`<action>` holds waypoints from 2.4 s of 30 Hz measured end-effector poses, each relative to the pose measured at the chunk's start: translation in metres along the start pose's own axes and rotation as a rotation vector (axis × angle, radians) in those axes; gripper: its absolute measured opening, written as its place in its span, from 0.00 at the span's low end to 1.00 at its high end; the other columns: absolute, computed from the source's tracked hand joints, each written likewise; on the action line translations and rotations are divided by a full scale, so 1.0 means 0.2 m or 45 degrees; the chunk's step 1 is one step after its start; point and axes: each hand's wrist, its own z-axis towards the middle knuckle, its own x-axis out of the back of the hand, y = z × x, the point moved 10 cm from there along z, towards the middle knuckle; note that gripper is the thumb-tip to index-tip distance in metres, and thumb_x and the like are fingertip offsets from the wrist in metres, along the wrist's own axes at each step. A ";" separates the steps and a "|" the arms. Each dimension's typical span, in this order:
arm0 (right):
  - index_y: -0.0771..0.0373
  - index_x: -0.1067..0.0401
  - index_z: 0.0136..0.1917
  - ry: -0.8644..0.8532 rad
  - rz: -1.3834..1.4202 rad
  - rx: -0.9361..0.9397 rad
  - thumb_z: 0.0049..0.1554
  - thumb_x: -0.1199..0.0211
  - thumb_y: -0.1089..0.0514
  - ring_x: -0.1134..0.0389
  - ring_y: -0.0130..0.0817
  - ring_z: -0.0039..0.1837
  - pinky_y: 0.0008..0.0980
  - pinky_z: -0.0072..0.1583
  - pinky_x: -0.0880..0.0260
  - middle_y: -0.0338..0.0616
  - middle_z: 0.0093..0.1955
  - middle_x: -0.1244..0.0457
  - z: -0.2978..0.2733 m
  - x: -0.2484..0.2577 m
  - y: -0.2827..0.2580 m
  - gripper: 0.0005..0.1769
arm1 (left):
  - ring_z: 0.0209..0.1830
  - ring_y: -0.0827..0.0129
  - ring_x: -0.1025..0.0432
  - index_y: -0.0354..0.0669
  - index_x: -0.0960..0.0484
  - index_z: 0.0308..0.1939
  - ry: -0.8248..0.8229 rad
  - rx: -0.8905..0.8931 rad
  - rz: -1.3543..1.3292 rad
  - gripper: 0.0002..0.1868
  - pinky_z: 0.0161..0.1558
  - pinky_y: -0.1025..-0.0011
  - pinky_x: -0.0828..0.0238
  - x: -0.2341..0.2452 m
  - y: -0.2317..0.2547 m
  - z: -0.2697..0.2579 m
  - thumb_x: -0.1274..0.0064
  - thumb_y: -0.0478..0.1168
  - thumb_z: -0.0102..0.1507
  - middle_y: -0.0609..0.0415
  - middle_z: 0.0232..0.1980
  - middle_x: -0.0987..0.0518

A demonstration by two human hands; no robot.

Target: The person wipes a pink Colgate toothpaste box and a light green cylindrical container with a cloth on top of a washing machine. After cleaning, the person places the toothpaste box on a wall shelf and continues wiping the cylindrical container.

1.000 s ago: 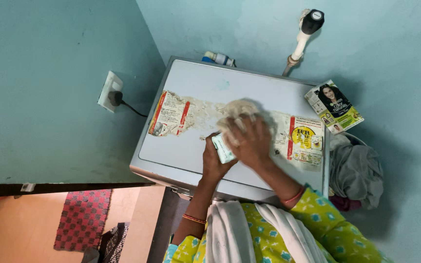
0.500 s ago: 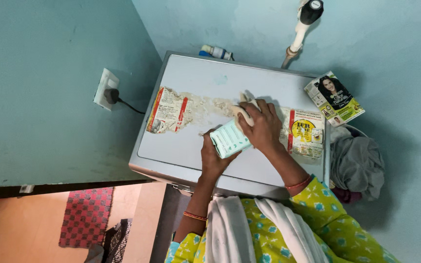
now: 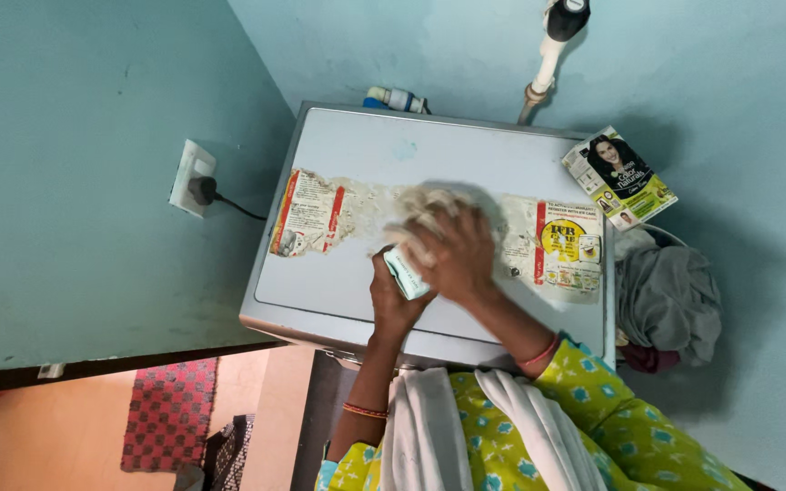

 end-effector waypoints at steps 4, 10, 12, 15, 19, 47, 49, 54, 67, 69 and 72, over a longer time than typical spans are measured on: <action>0.53 0.20 0.60 -0.251 0.268 -0.431 0.60 0.35 0.47 0.33 0.43 0.59 0.41 0.58 0.31 0.45 0.57 0.32 -0.04 -0.21 0.44 0.18 | 0.55 0.56 0.20 0.37 0.37 0.61 -0.013 -0.009 -0.037 0.48 0.52 0.65 0.21 0.05 0.23 0.04 0.21 0.41 0.45 0.42 0.55 0.19; 0.71 0.32 0.64 0.062 1.542 -0.967 0.62 0.38 0.48 0.31 0.27 0.59 0.27 0.62 0.31 0.46 0.56 0.31 -0.24 -0.57 0.79 0.27 | 0.54 0.57 0.19 0.37 0.37 0.60 -0.019 -0.014 -0.036 0.47 0.51 0.65 0.19 0.07 0.35 0.08 0.21 0.42 0.46 0.43 0.55 0.18; 0.73 0.31 0.64 0.135 1.460 -0.878 0.64 0.40 0.48 0.33 0.27 0.57 0.27 0.61 0.32 0.45 0.54 0.31 -0.29 -0.55 0.79 0.26 | 0.54 0.57 0.19 0.36 0.38 0.59 -0.004 -0.010 -0.011 0.47 0.50 0.65 0.20 0.08 0.34 0.07 0.21 0.42 0.46 0.43 0.54 0.18; 0.73 0.29 0.62 0.213 1.427 -0.760 0.67 0.43 0.49 0.34 0.27 0.55 0.28 0.59 0.33 0.44 0.53 0.31 -0.34 -0.48 0.74 0.23 | 0.56 0.57 0.19 0.36 0.39 0.62 0.007 -0.043 -0.044 0.49 0.52 0.65 0.20 0.07 0.33 0.06 0.21 0.42 0.47 0.43 0.56 0.18; 0.70 0.28 0.57 0.261 1.324 -0.725 0.69 0.46 0.49 0.35 0.26 0.51 0.29 0.54 0.33 0.43 0.48 0.33 -0.37 -0.37 0.65 0.19 | 0.66 0.52 0.29 0.33 0.53 0.72 0.075 -0.085 -0.048 0.62 0.63 0.61 0.28 0.07 0.27 0.05 0.22 0.42 0.47 0.37 0.69 0.32; 0.52 0.20 0.56 -0.494 0.546 -0.895 0.59 0.46 0.32 0.27 0.53 0.50 0.48 0.53 0.29 0.50 0.45 0.28 -0.05 -0.37 0.54 0.28 | 0.80 0.35 0.57 0.37 0.40 0.72 -0.027 -0.289 0.508 0.61 0.73 0.40 0.54 0.16 0.45 0.03 0.22 0.50 0.41 0.35 0.77 0.46; 0.52 0.21 0.56 -0.491 0.579 -0.875 0.58 0.46 0.31 0.26 0.53 0.50 0.48 0.53 0.28 0.50 0.44 0.28 -0.03 -0.36 0.53 0.29 | 0.82 0.32 0.61 0.42 0.35 0.70 -0.087 -0.477 0.366 0.58 0.75 0.38 0.54 0.16 0.54 0.00 0.23 0.55 0.42 0.32 0.78 0.51; 0.52 0.21 0.57 -0.537 0.509 -0.913 0.57 0.45 0.30 0.27 0.55 0.50 0.49 0.53 0.29 0.53 0.43 0.28 -0.04 -0.39 0.56 0.30 | 0.78 0.24 0.61 0.55 0.22 0.60 -0.180 -0.657 0.511 0.46 0.72 0.27 0.62 0.15 0.59 -0.04 0.24 0.61 0.40 0.23 0.77 0.54; 0.68 0.23 0.60 -0.168 1.123 -0.920 0.58 0.35 0.49 0.29 0.41 0.52 0.37 0.53 0.29 0.56 0.52 0.28 -0.09 -0.27 0.72 0.24 | 0.62 0.44 0.37 0.48 0.21 0.59 0.094 -0.276 0.382 0.28 0.63 0.49 0.36 0.27 0.45 0.08 0.33 0.42 0.55 0.41 0.67 0.32; 0.66 0.25 0.63 -0.038 1.140 -0.793 0.58 0.35 0.52 0.28 0.39 0.54 0.35 0.56 0.28 0.51 0.53 0.28 -0.04 -0.13 0.66 0.23 | 0.61 0.49 0.31 0.47 0.19 0.59 0.150 -0.107 0.259 0.26 0.62 0.55 0.33 0.28 0.35 0.12 0.35 0.43 0.57 0.42 0.60 0.27; 0.60 0.24 0.64 0.132 0.802 -0.393 0.57 0.32 0.53 0.30 0.41 0.54 0.39 0.57 0.29 0.48 0.54 0.30 0.02 0.11 0.39 0.22 | 0.52 0.54 0.24 0.43 0.18 0.57 0.099 0.227 0.055 0.24 0.54 0.60 0.28 0.21 0.05 0.13 0.38 0.44 0.58 0.41 0.52 0.21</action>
